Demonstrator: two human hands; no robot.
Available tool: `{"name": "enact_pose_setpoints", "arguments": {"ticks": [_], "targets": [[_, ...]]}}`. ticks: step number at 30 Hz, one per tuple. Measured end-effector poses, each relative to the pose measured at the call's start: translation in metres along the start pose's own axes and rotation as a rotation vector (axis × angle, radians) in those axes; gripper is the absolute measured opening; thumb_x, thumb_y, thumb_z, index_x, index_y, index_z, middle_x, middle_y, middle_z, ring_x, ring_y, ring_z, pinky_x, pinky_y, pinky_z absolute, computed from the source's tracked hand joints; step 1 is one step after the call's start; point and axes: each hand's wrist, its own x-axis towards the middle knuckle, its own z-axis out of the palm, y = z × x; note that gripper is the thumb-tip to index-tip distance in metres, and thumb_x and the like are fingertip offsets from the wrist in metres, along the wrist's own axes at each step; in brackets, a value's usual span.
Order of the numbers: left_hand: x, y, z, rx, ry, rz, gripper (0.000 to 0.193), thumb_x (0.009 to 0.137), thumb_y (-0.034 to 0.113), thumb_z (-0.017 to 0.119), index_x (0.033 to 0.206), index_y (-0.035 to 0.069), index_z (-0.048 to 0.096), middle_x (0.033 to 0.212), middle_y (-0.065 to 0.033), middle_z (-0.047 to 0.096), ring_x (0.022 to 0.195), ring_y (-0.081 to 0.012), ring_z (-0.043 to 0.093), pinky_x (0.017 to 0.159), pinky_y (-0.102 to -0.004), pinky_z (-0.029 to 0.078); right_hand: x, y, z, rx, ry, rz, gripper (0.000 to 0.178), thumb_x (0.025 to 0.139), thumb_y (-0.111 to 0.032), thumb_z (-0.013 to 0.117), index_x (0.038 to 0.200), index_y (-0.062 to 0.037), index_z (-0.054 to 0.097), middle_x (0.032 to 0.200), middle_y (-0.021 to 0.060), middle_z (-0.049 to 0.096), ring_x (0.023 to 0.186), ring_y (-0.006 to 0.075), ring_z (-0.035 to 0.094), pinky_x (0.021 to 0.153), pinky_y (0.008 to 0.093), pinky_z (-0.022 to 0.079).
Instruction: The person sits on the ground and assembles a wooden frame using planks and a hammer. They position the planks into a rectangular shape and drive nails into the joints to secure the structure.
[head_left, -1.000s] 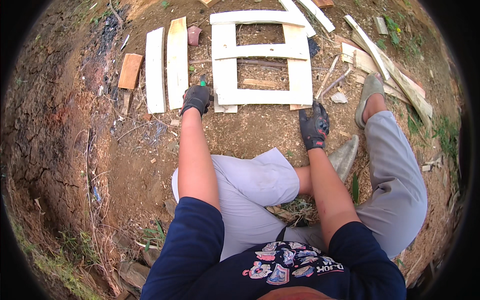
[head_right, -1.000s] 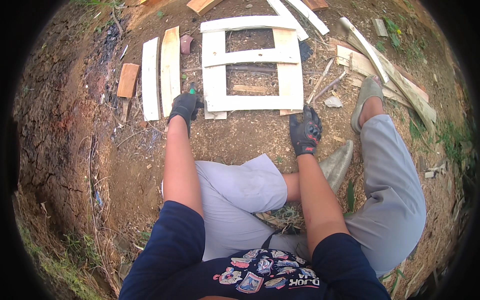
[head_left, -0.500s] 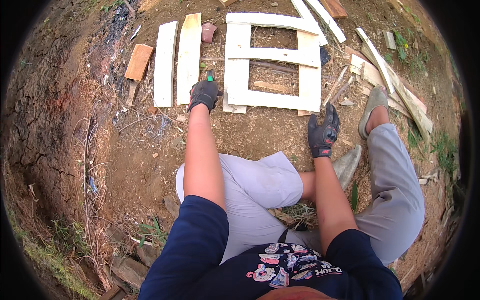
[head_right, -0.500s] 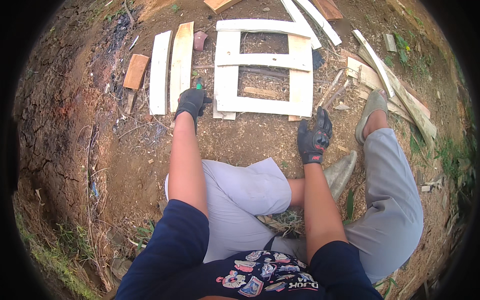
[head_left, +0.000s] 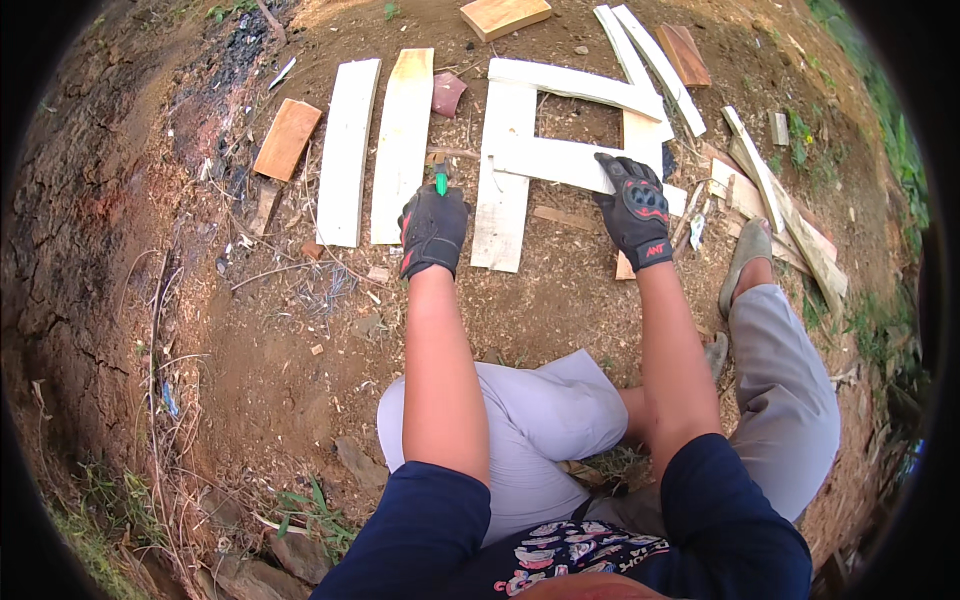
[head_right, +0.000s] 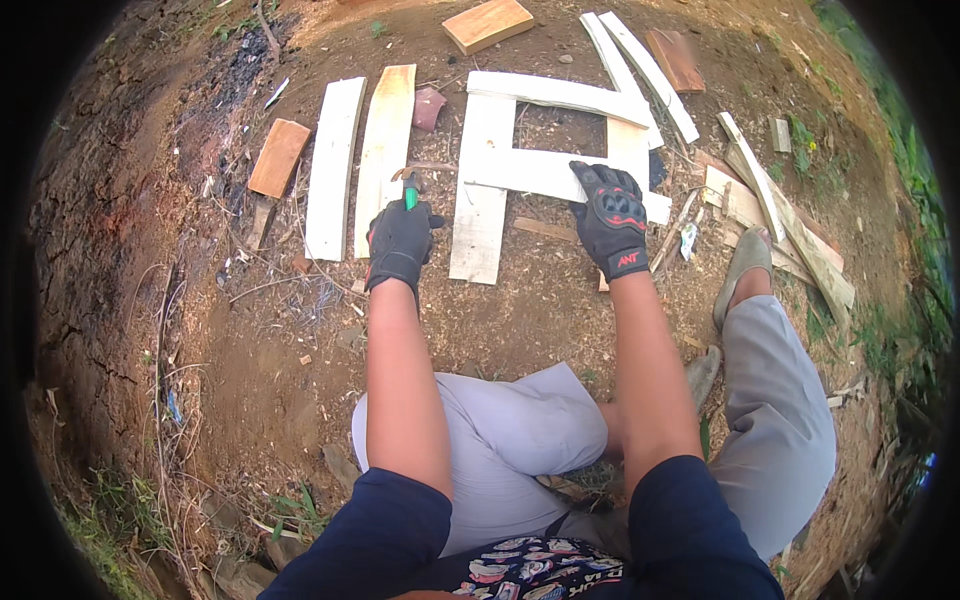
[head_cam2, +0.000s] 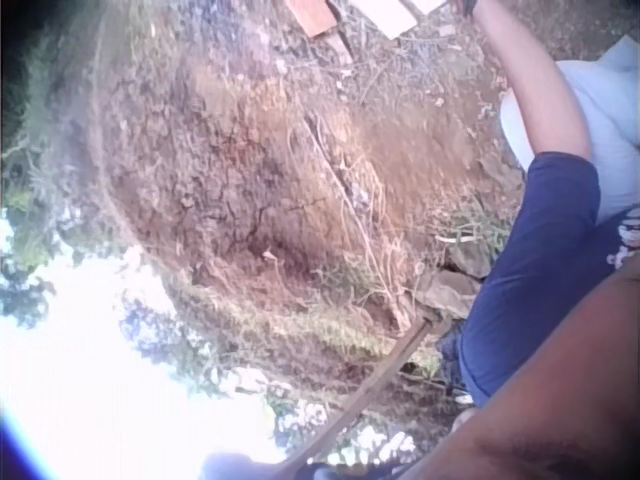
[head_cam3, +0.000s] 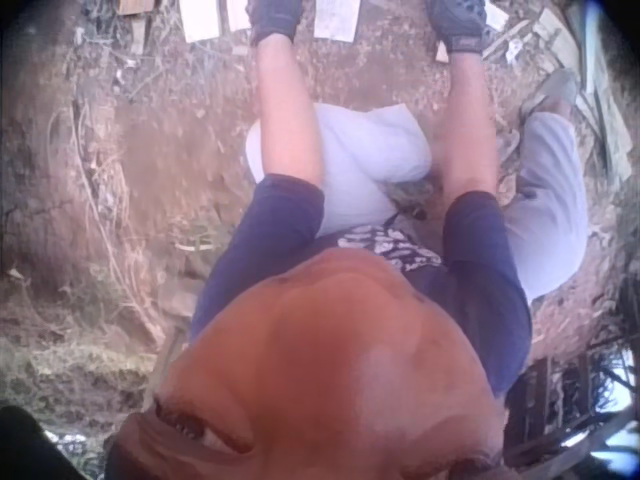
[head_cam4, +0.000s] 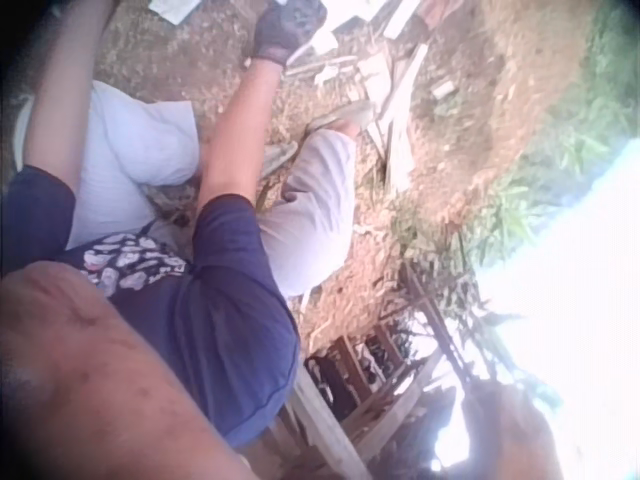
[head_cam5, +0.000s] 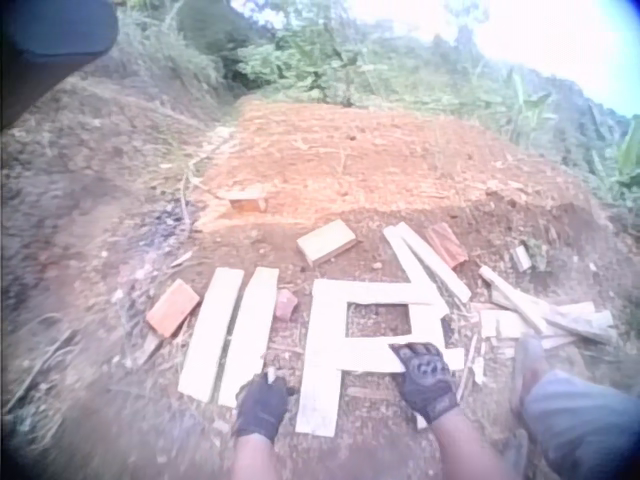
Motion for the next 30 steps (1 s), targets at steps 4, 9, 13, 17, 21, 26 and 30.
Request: {"name": "enact_pose_setpoints", "arguments": {"ticks": [4, 9, 13, 17, 21, 26, 30], "targets": [[-0.001, 0.010, 0.003, 0.015, -0.027, -0.016, 0.039, 0.097, 0.039, 0.063, 0.101, 0.003, 0.079, 0.106, -0.0230, 0.078, 0.105, -0.0442, 0.074, 0.095, -0.0527, 0.056, 0.094, 0.031, 0.026, -0.122, 0.038, 0.013, 0.054, 0.088, -0.021, 0.076, 0.140, -0.0166, 0.068, 0.136, 0.0153, 0.070, 0.128, 0.0358, 0.064, 0.114, 0.0494, 0.047], [-0.003, 0.007, 0.004, 0.026, -0.079, 0.015, 0.037, 0.099, 0.037, 0.061, 0.100, 0.005, 0.080, 0.103, -0.0164, 0.081, 0.104, -0.0407, 0.075, 0.096, -0.0501, 0.056, 0.128, 0.047, 0.048, -0.179, -0.033, -0.071, 0.051, 0.087, -0.016, 0.069, 0.138, -0.0180, 0.070, 0.132, 0.0140, 0.072, 0.124, 0.0342, 0.067, 0.111, 0.0482, 0.048], [-0.004, 0.007, 0.005, 0.024, -0.076, -0.003, 0.035, 0.099, 0.037, 0.061, 0.099, 0.008, 0.081, 0.101, -0.0134, 0.081, 0.104, -0.0379, 0.074, 0.097, -0.0485, 0.055, 0.128, 0.051, 0.062, -0.186, -0.058, -0.069, 0.052, 0.089, -0.019, 0.070, 0.141, -0.0196, 0.068, 0.136, 0.0134, 0.070, 0.127, 0.0336, 0.065, 0.113, 0.0485, 0.046], [-0.011, 0.011, 0.002, 0.057, -0.102, -0.027, 0.036, 0.100, 0.037, 0.060, 0.107, 0.007, 0.079, 0.102, -0.0112, 0.082, 0.102, -0.0333, 0.074, 0.095, -0.0467, 0.055, 0.127, 0.048, 0.061, -0.179, -0.128, -0.030, 0.059, 0.090, -0.021, 0.073, 0.147, -0.0209, 0.064, 0.140, 0.0131, 0.068, 0.132, 0.0328, 0.063, 0.118, 0.0489, 0.042], [-0.022, 0.028, -0.003, -0.074, -0.161, -0.084, 0.033, 0.103, 0.032, 0.061, 0.112, 0.004, 0.074, 0.098, -0.0059, 0.083, 0.061, -0.0172, 0.068, 0.060, -0.0375, 0.055, 0.123, 0.057, 0.070, -0.214, 0.059, -0.069, 0.038, 0.097, -0.017, 0.057, 0.131, -0.0198, 0.073, 0.126, 0.0092, 0.074, 0.120, 0.0311, 0.069, 0.111, 0.0486, 0.047], [-0.023, 0.026, -0.004, -0.041, -0.151, -0.084, 0.032, 0.102, 0.031, 0.061, 0.113, 0.003, 0.073, 0.096, -0.0064, 0.083, 0.060, -0.0175, 0.067, 0.060, -0.0380, 0.055, 0.120, 0.050, 0.075, -0.152, 0.030, -0.010, 0.046, 0.096, -0.014, 0.058, 0.139, -0.0216, 0.069, 0.136, 0.0099, 0.071, 0.129, 0.0318, 0.065, 0.116, 0.0497, 0.044], [-0.025, 0.025, -0.002, -0.045, -0.177, -0.058, 0.034, 0.101, 0.031, 0.059, 0.118, 0.003, 0.071, 0.096, -0.0072, 0.083, 0.059, -0.0183, 0.067, 0.061, -0.0377, 0.055, 0.121, 0.051, 0.072, -0.120, -0.021, 0.009, 0.054, 0.093, -0.012, 0.062, 0.146, -0.0217, 0.065, 0.141, 0.0111, 0.069, 0.134, 0.0326, 0.062, 0.118, 0.0507, 0.043]]}}
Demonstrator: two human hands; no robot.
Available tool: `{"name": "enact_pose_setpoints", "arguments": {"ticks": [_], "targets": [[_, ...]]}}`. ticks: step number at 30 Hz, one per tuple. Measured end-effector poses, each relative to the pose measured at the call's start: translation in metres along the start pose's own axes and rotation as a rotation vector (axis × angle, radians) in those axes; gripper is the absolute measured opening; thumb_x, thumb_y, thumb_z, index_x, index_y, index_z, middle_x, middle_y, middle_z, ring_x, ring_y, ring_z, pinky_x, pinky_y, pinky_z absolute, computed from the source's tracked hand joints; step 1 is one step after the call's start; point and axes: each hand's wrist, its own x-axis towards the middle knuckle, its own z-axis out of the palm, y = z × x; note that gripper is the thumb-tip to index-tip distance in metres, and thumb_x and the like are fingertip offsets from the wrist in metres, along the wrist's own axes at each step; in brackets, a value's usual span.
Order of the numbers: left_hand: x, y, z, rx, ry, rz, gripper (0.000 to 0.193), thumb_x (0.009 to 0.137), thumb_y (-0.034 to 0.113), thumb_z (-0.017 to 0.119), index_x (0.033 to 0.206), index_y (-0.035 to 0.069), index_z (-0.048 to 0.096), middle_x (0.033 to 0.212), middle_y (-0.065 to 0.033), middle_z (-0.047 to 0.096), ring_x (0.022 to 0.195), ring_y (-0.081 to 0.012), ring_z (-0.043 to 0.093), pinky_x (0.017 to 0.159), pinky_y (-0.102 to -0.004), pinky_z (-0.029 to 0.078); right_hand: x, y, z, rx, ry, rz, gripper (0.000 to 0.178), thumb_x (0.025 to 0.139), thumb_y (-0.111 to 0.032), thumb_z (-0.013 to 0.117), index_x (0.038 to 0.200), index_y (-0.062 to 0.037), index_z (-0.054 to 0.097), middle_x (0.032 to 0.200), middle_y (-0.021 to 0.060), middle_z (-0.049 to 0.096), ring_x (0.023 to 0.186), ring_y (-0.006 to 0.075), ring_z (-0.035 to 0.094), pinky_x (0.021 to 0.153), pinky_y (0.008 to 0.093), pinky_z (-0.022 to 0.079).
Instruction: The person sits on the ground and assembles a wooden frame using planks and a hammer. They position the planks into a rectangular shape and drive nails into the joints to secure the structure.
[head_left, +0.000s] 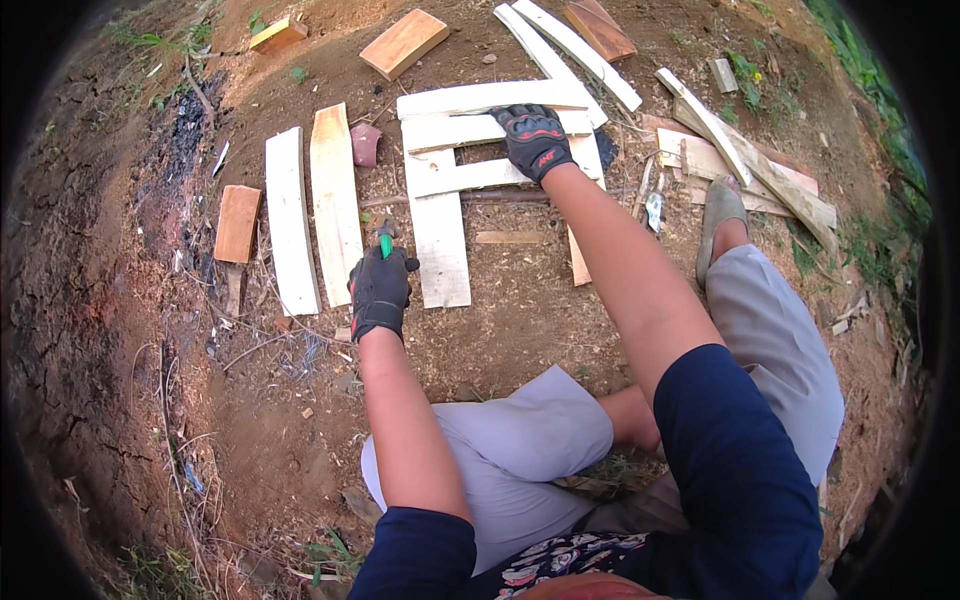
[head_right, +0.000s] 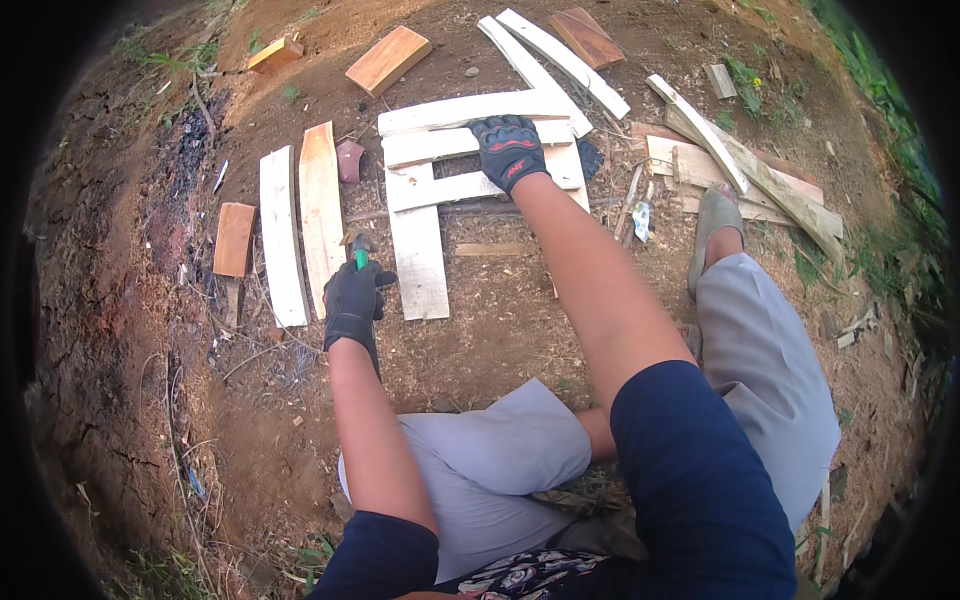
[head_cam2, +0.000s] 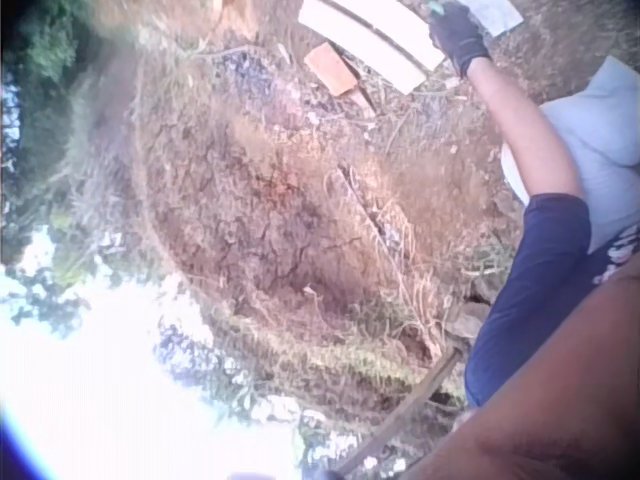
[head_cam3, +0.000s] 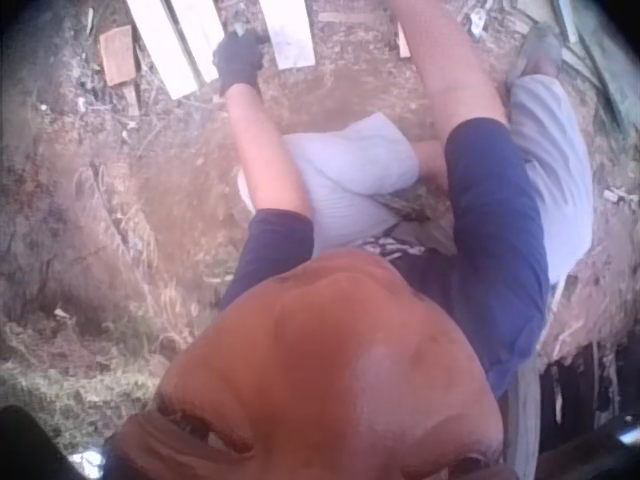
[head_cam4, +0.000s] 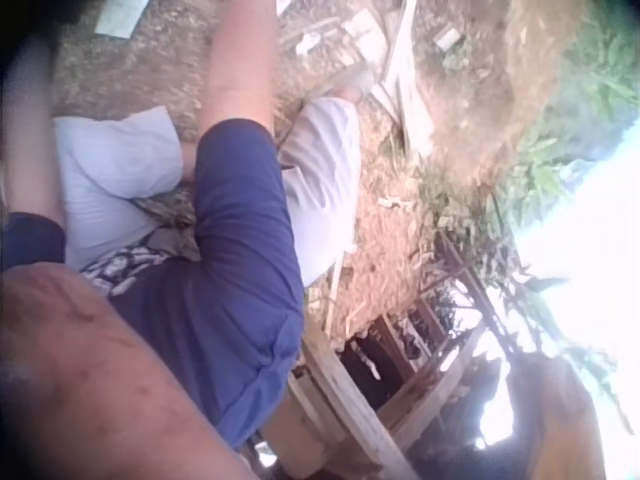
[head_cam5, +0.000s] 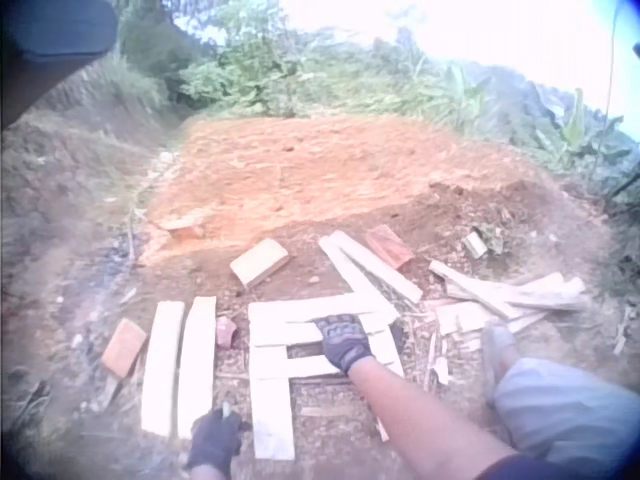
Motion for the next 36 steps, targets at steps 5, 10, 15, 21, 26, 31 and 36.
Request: {"name": "enact_pose_setpoints", "arguments": {"ticks": [5, 10, 15, 21, 26, 31, 36], "targets": [[0.001, -0.002, 0.000, 0.062, 0.033, 0.035, 0.037, 0.101, 0.032, 0.058, 0.119, 0.004, 0.072, 0.095, -0.0081, 0.083, 0.062, -0.0194, 0.069, 0.067, -0.0393, 0.056, 0.003, 0.001, 0.002, 0.002, -0.014, -0.004, 0.055, 0.092, -0.011, 0.059, 0.146, -0.0201, 0.065, 0.138, 0.0134, 0.070, 0.131, 0.0337, 0.063, 0.116, 0.0490, 0.045], [0.011, -0.012, 0.000, 0.100, 0.047, 0.044, 0.036, 0.100, 0.034, 0.058, 0.111, 0.004, 0.076, 0.097, -0.0096, 0.082, 0.082, -0.0286, 0.075, 0.081, -0.0443, 0.057, 0.001, 0.002, 0.003, -0.008, 0.026, -0.044, 0.054, 0.091, -0.012, 0.061, 0.145, -0.0192, 0.066, 0.135, 0.0138, 0.071, 0.127, 0.0337, 0.065, 0.113, 0.0495, 0.047], [0.015, -0.009, 0.002, 0.135, 0.069, 0.066, 0.036, 0.098, 0.035, 0.059, 0.101, 0.005, 0.079, 0.100, -0.0117, 0.082, 0.096, -0.0356, 0.075, 0.091, -0.0477, 0.056, -0.002, 0.008, -0.023, -0.080, 0.056, -0.082, 0.048, 0.093, -0.014, 0.064, 0.141, -0.0214, 0.068, 0.133, 0.0099, 0.072, 0.127, 0.0302, 0.065, 0.114, 0.0480, 0.045], [0.026, -0.026, -0.005, 0.142, 0.126, 0.086, 0.038, 0.097, 0.036, 0.060, 0.098, 0.005, 0.081, 0.101, -0.0148, 0.081, 0.100, -0.0382, 0.075, 0.094, -0.0485, 0.056, -0.067, -0.031, -0.072, 0.097, 0.020, -0.024, 0.055, 0.090, -0.023, 0.077, 0.143, -0.0191, 0.066, 0.141, 0.0130, 0.069, 0.132, 0.0340, 0.063, 0.116, 0.0504, 0.045], [0.021, -0.019, 0.001, 0.113, 0.081, 0.101, 0.039, 0.096, 0.036, 0.059, 0.096, 0.005, 0.083, 0.101, -0.0159, 0.081, 0.099, -0.0400, 0.075, 0.096, -0.0480, 0.057, -0.113, -0.031, -0.054, 0.034, -0.084, -0.046, 0.049, 0.089, -0.013, 0.070, 0.137, -0.0187, 0.070, 0.136, 0.0122, 0.071, 0.129, 0.0332, 0.064, 0.117, 0.0500, 0.043], [0.010, -0.010, -0.011, 0.009, 0.085, 0.041, 0.035, 0.099, 0.032, 0.058, 0.095, 0.007, 0.083, 0.090, -0.0133, 0.081, 0.072, -0.0296, 0.075, 0.077, -0.0446, 0.060, -0.124, -0.037, -0.044, 0.063, 0.034, -0.045, 0.048, 0.089, -0.007, 0.063, 0.134, -0.0189, 0.073, 0.131, 0.0127, 0.071, 0.125, 0.0341, 0.064, 0.114, 0.0505, 0.044], [-0.002, 0.002, -0.015, 0.016, 0.013, 0.033, 0.035, 0.102, 0.032, 0.060, 0.097, 0.007, 0.082, 0.072, -0.0094, 0.072, 0.058, -0.0223, 0.067, 0.063, -0.0414, 0.055, -0.129, -0.039, -0.036, 0.093, 0.010, 0.007, 0.049, 0.089, -0.007, 0.063, 0.136, -0.0185, 0.072, 0.130, 0.0128, 0.069, 0.124, 0.0361, 0.062, 0.112, 0.0505, 0.045]]}}
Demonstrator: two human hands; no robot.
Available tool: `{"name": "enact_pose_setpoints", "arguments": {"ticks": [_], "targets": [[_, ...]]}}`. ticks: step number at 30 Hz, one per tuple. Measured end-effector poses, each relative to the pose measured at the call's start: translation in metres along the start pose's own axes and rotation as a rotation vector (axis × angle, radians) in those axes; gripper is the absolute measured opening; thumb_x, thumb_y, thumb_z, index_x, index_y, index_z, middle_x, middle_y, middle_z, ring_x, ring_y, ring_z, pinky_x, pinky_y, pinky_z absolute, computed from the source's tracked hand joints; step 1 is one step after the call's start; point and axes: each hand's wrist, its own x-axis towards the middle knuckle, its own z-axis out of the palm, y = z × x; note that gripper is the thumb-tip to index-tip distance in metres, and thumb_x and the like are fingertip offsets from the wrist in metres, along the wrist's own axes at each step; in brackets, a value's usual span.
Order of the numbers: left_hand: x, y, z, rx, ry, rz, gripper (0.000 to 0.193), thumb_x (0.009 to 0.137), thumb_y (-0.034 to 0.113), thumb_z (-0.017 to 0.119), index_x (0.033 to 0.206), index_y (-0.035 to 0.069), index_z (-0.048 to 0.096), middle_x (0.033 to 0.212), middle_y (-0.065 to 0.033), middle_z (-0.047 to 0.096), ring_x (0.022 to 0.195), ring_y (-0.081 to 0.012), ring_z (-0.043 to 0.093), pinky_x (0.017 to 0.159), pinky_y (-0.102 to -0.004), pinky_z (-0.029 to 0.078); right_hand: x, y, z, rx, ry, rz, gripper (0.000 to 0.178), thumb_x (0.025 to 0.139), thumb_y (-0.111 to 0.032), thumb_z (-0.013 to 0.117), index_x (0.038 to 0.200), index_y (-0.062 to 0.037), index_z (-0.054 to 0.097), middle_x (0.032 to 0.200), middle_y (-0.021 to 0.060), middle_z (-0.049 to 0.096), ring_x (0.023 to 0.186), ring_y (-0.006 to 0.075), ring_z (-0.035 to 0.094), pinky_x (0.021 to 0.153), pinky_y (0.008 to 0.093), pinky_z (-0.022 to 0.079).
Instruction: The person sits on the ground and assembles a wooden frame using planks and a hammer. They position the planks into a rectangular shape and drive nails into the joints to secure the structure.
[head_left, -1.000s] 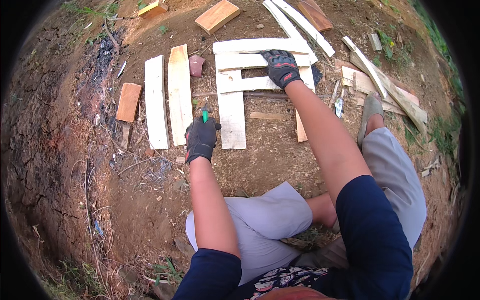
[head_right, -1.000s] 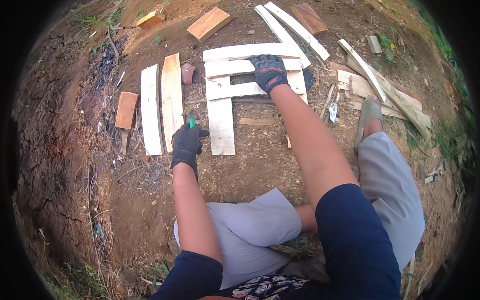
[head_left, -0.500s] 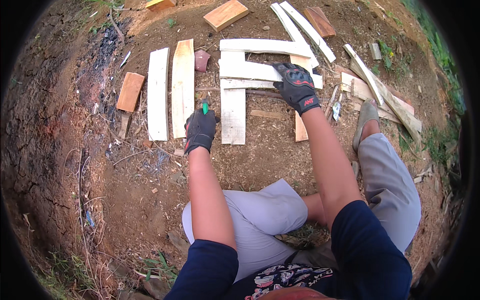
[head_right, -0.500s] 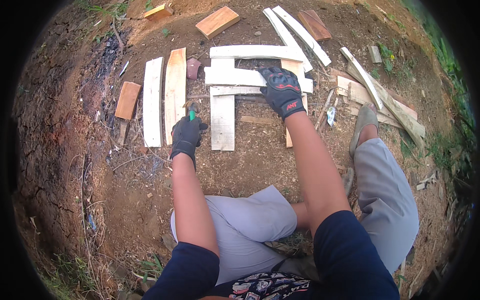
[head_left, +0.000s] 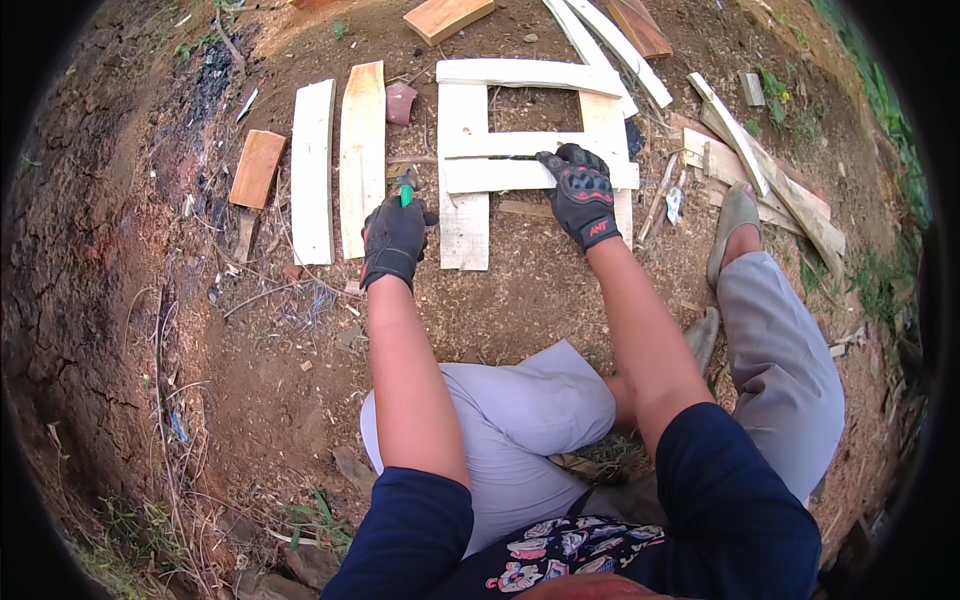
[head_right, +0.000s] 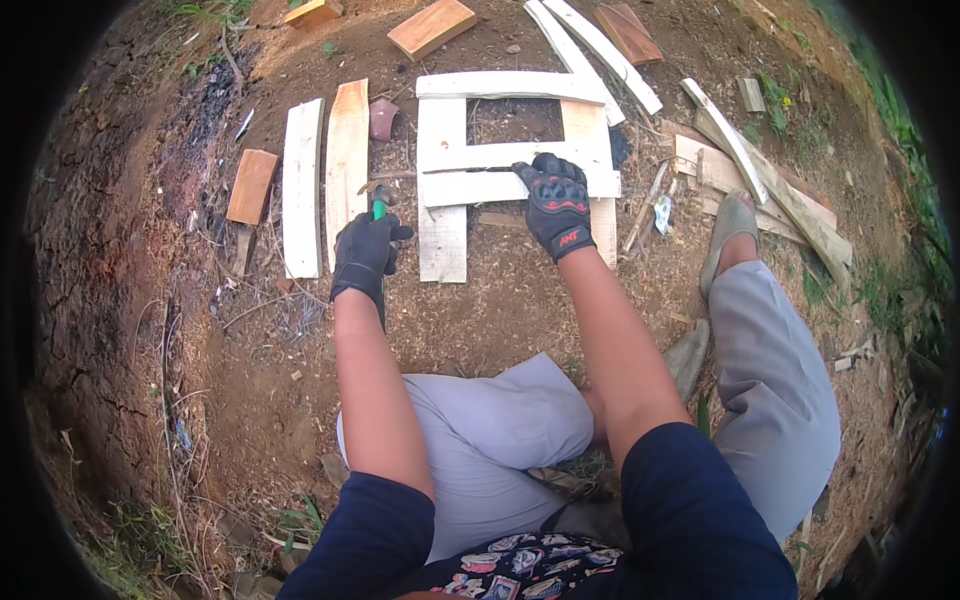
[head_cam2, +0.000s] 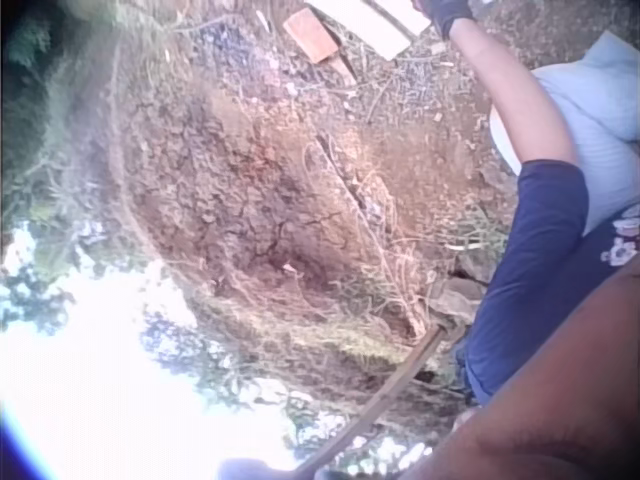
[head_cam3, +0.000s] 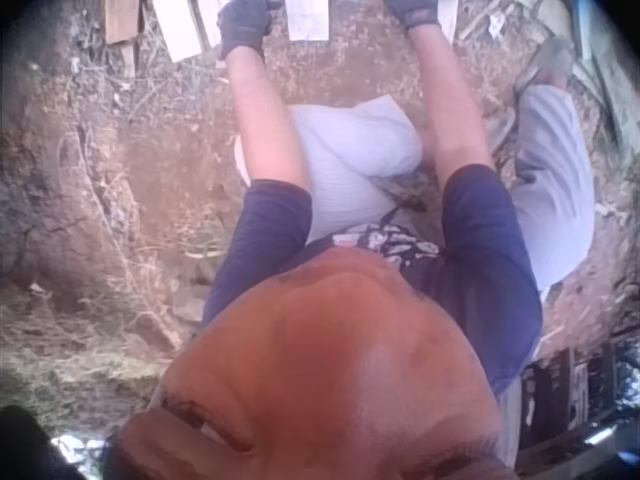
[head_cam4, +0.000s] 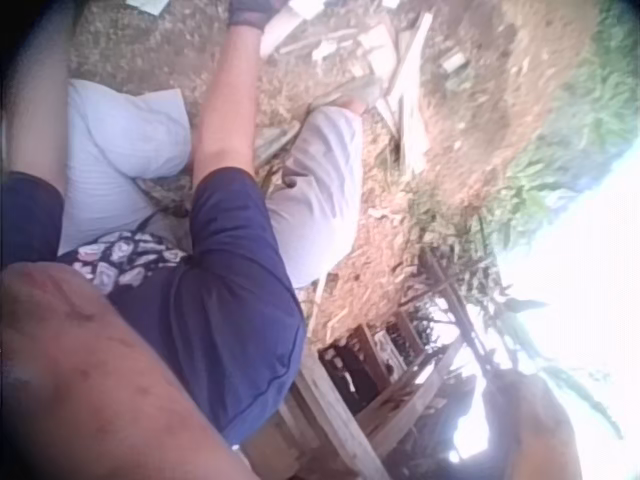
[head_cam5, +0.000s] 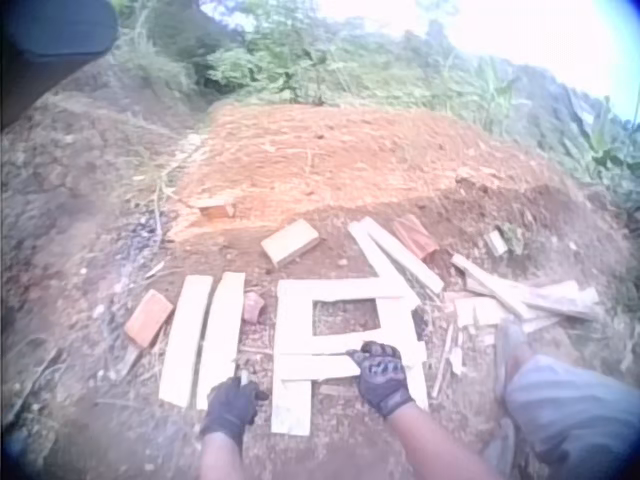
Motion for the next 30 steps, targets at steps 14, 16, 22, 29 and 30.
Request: {"name": "enact_pose_setpoints", "arguments": {"ticks": [14, 16, 22, 29, 30], "targets": [[-0.009, 0.009, 0.000, -0.152, -0.063, -0.031, 0.034, 0.101, 0.024, 0.062, 0.126, 0.002, 0.070, 0.100, -0.0109, 0.082, 0.053, -0.0115, 0.055, 0.049, -0.0311, 0.046, -0.019, 0.000, 0.022, -0.013, 0.113, -0.071, 0.051, 0.095, -0.005, 0.057, 0.143, -0.0200, 0.069, 0.133, 0.0136, 0.067, 0.128, 0.0341, 0.061, 0.114, 0.0493, 0.045], [-0.010, 0.010, 0.000, -0.149, -0.062, -0.035, 0.034, 0.101, 0.024, 0.062, 0.125, 0.002, 0.070, 0.100, -0.0113, 0.081, 0.053, -0.0116, 0.054, 0.049, -0.0309, 0.045, -0.019, -0.002, 0.021, 0.003, 0.127, -0.073, 0.051, 0.095, -0.005, 0.058, 0.142, -0.0204, 0.070, 0.132, 0.0134, 0.067, 0.128, 0.0340, 0.061, 0.114, 0.0492, 0.045], [-0.005, 0.002, -0.002, -0.153, -0.051, -0.028, 0.033, 0.100, 0.024, 0.064, 0.125, 0.002, 0.070, 0.099, -0.0104, 0.082, 0.053, -0.0117, 0.055, 0.049, -0.0304, 0.046, -0.020, -0.007, 0.022, 0.044, 0.144, -0.051, 0.052, 0.094, -0.005, 0.059, 0.142, -0.0211, 0.070, 0.133, 0.0132, 0.067, 0.129, 0.0346, 0.060, 0.114, 0.0498, 0.045], [-0.005, 0.008, 0.000, -0.075, -0.058, -0.038, 0.034, 0.101, 0.024, 0.063, 0.126, 0.002, 0.069, 0.098, -0.0084, 0.082, 0.054, -0.0109, 0.056, 0.050, -0.0306, 0.048, -0.022, -0.003, 0.034, 0.093, 0.147, -0.032, 0.057, 0.092, -0.003, 0.059, 0.145, -0.0238, 0.069, 0.136, 0.0141, 0.066, 0.131, 0.0370, 0.059, 0.115, 0.0517, 0.044], [-0.004, 0.006, 0.000, -0.080, -0.057, -0.037, 0.034, 0.101, 0.025, 0.063, 0.126, 0.002, 0.069, 0.098, -0.0081, 0.082, 0.055, -0.0110, 0.056, 0.050, -0.0306, 0.048, -0.021, -0.003, 0.034, 0.090, 0.143, -0.032, 0.057, 0.092, -0.004, 0.059, 0.145, -0.0240, 0.069, 0.137, 0.0142, 0.066, 0.132, 0.0372, 0.059, 0.115, 0.0519, 0.044]]}}
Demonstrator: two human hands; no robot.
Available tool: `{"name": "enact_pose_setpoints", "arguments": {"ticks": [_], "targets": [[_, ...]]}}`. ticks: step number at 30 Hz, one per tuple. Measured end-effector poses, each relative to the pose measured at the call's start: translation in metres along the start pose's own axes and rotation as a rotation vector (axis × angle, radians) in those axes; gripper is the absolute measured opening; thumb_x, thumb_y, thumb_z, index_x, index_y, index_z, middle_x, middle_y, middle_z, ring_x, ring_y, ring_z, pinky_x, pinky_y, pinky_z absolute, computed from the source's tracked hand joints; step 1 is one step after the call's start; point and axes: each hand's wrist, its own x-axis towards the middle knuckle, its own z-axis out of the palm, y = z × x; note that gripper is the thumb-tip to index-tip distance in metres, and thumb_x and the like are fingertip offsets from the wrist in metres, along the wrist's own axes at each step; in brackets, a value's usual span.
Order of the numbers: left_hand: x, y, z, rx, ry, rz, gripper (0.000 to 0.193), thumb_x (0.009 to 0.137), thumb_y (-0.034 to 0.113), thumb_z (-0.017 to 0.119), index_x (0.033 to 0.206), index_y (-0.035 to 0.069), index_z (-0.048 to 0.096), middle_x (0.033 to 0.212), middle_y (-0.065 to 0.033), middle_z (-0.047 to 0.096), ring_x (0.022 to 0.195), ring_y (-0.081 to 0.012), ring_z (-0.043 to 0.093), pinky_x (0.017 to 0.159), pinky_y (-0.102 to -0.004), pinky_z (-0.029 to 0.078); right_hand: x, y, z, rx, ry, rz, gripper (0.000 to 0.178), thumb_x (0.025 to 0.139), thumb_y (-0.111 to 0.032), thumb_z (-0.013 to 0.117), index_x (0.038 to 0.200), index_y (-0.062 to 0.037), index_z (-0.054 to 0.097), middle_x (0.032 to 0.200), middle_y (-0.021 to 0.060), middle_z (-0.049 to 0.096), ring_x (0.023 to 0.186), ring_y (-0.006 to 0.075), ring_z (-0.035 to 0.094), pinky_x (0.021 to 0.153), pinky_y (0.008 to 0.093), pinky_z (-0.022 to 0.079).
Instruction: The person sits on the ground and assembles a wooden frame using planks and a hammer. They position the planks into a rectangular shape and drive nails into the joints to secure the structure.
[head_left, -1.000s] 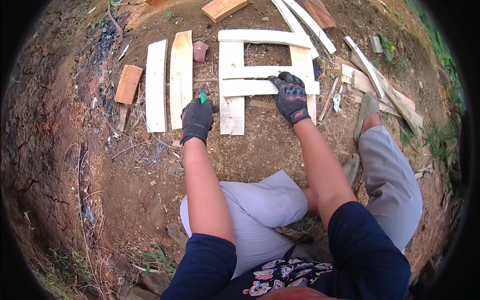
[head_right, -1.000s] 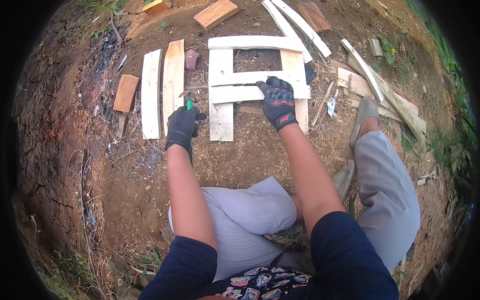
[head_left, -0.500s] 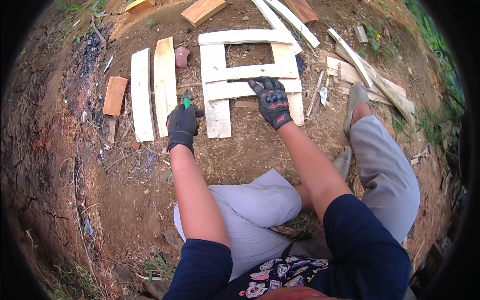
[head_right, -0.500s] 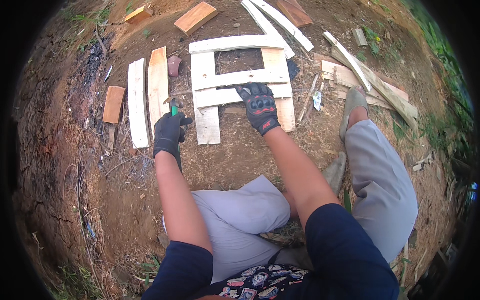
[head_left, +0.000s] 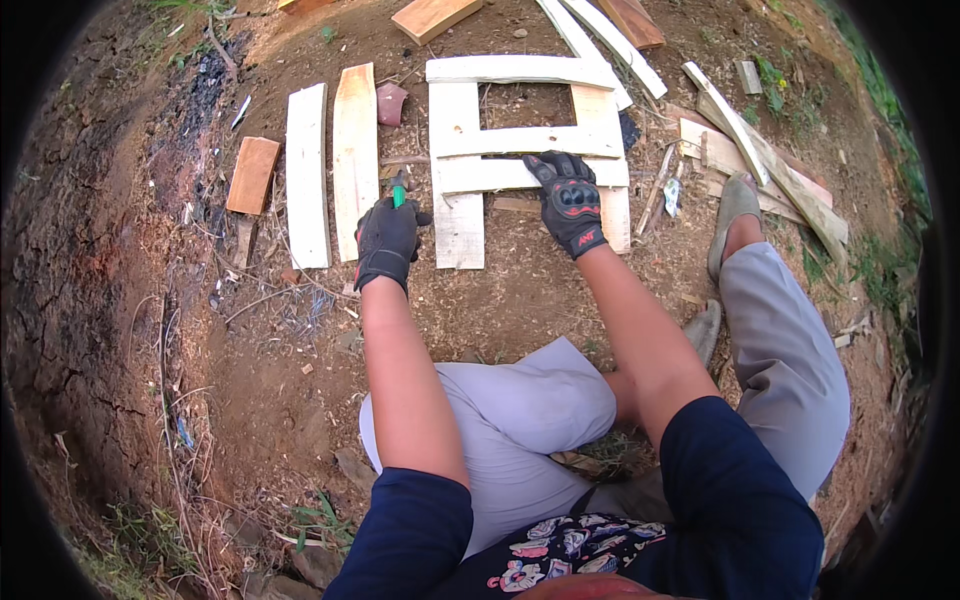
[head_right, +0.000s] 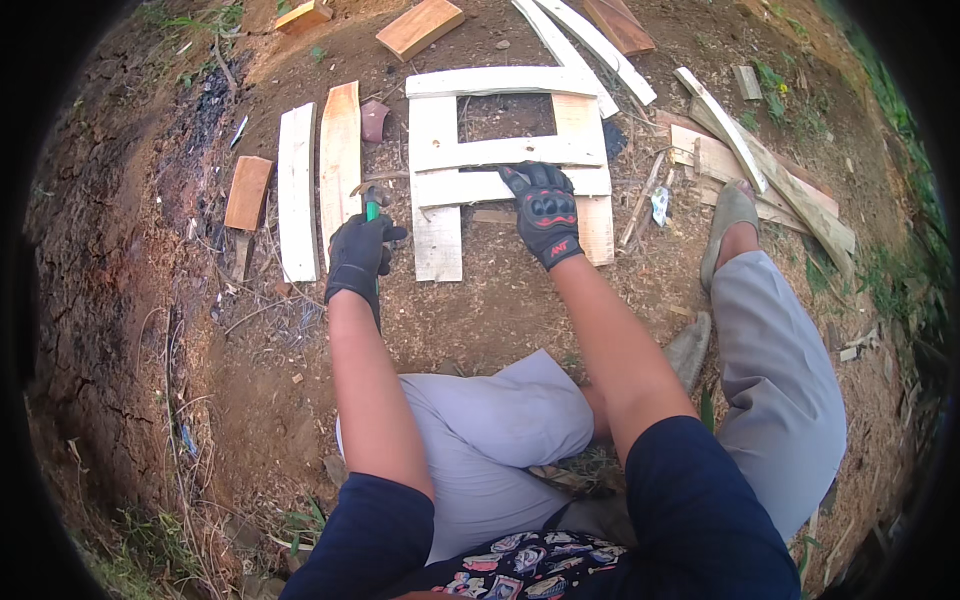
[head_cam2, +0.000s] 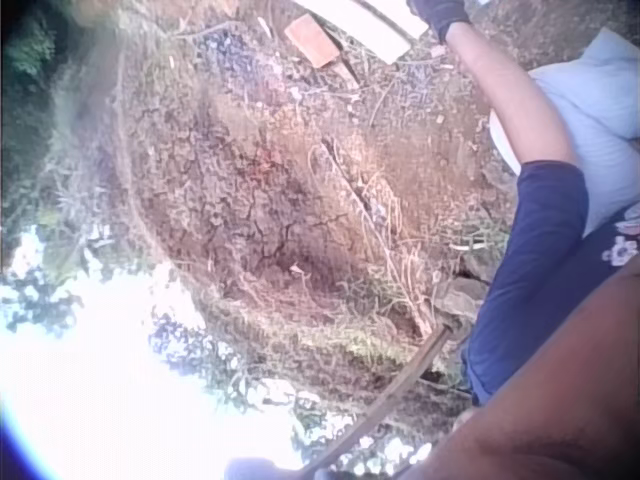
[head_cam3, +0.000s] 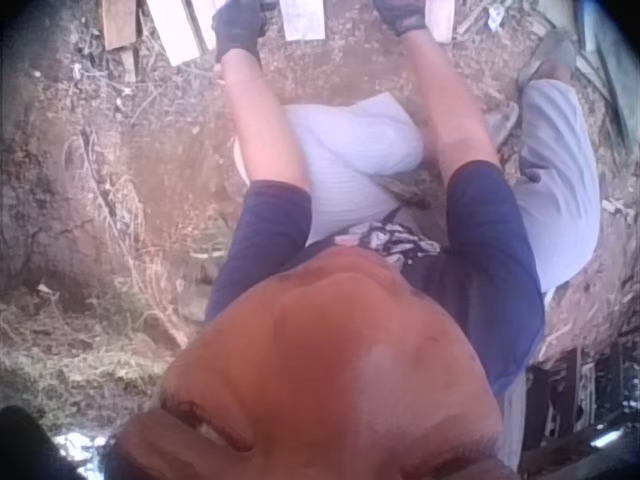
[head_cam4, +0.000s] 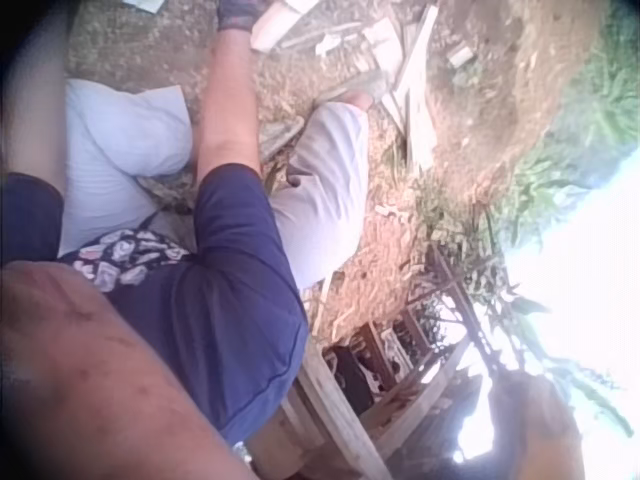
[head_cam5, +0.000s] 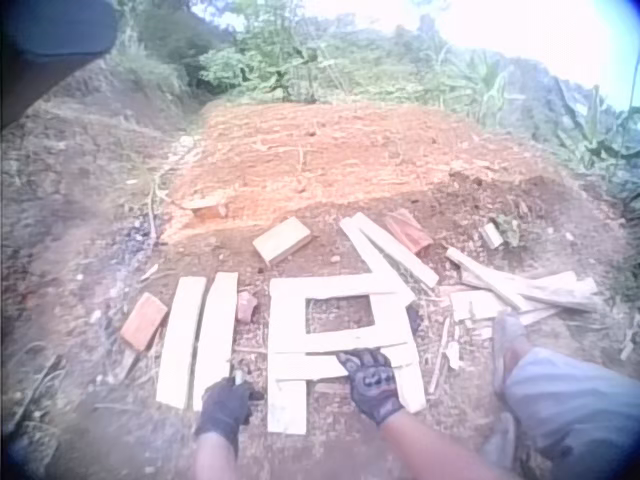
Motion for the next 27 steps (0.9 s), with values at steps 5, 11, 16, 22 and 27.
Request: {"name": "enact_pose_setpoints", "arguments": {"ticks": [5, 11, 16, 22, 27], "targets": [[0.001, -0.003, 0.000, -0.004, 0.039, 0.000, 0.028, 0.103, 0.027, 0.061, 0.113, 0.005, 0.076, 0.090, -0.0053, 0.080, 0.059, -0.0152, 0.065, 0.056, -0.0363, 0.054, 0.001, 0.002, -0.002, 0.004, -0.005, 0.005, 0.056, 0.093, -0.004, 0.059, 0.144, -0.0243, 0.069, 0.137, 0.0137, 0.066, 0.131, 0.0378, 0.059, 0.115, 0.0522, 0.044], [-0.002, 0.000, 0.000, -0.032, 0.007, 0.003, 0.032, 0.102, 0.024, 0.061, 0.124, 0.002, 0.070, 0.101, -0.0093, 0.082, 0.054, -0.0117, 0.055, 0.051, -0.0312, 0.048, 0.002, 0.002, -0.005, 0.040, -0.001, 0.028, 0.053, 0.093, -0.004, 0.059, 0.141, -0.0235, 0.070, 0.135, 0.0119, 0.067, 0.130, 0.0371, 0.059, 0.113, 0.0523, 0.045], [-0.002, 0.000, 0.002, -0.020, 0.001, 0.001, 0.033, 0.102, 0.025, 0.061, 0.123, 0.002, 0.070, 0.101, -0.0103, 0.082, 0.054, -0.0118, 0.055, 0.051, -0.0311, 0.047, 0.002, 0.003, -0.003, 0.046, -0.012, 0.044, 0.052, 0.092, -0.006, 0.061, 0.140, -0.0248, 0.071, 0.134, 0.0103, 0.067, 0.129, 0.0360, 0.060, 0.111, 0.0522, 0.046], [-0.006, 0.003, 0.001, 0.001, 0.016, 0.034, 0.030, 0.103, 0.027, 0.061, 0.116, 0.004, 0.074, 0.093, -0.0068, 0.081, 0.057, -0.0153, 0.064, 0.056, -0.0370, 0.054, 0.002, 0.001, -0.005, 0.084, -0.012, 0.063, 0.060, 0.087, -0.002, 0.065, 0.140, -0.0278, 0.070, 0.132, 0.0081, 0.066, 0.127, 0.0333, 0.060, 0.109, 0.0509, 0.048], [-0.012, 0.009, 0.000, -0.007, 0.036, 0.048, 0.030, 0.103, 0.026, 0.060, 0.114, 0.003, 0.075, 0.090, -0.0064, 0.080, 0.056, -0.0156, 0.063, 0.055, -0.0362, 0.053, 0.004, 0.002, -0.011, 0.106, -0.070, 0.083, 0.062, 0.081, 0.000, 0.071, 0.139, -0.0246, 0.071, 0.133, 0.0112, 0.068, 0.127, 0.0362, 0.061, 0.110, 0.0510, 0.048]]}}
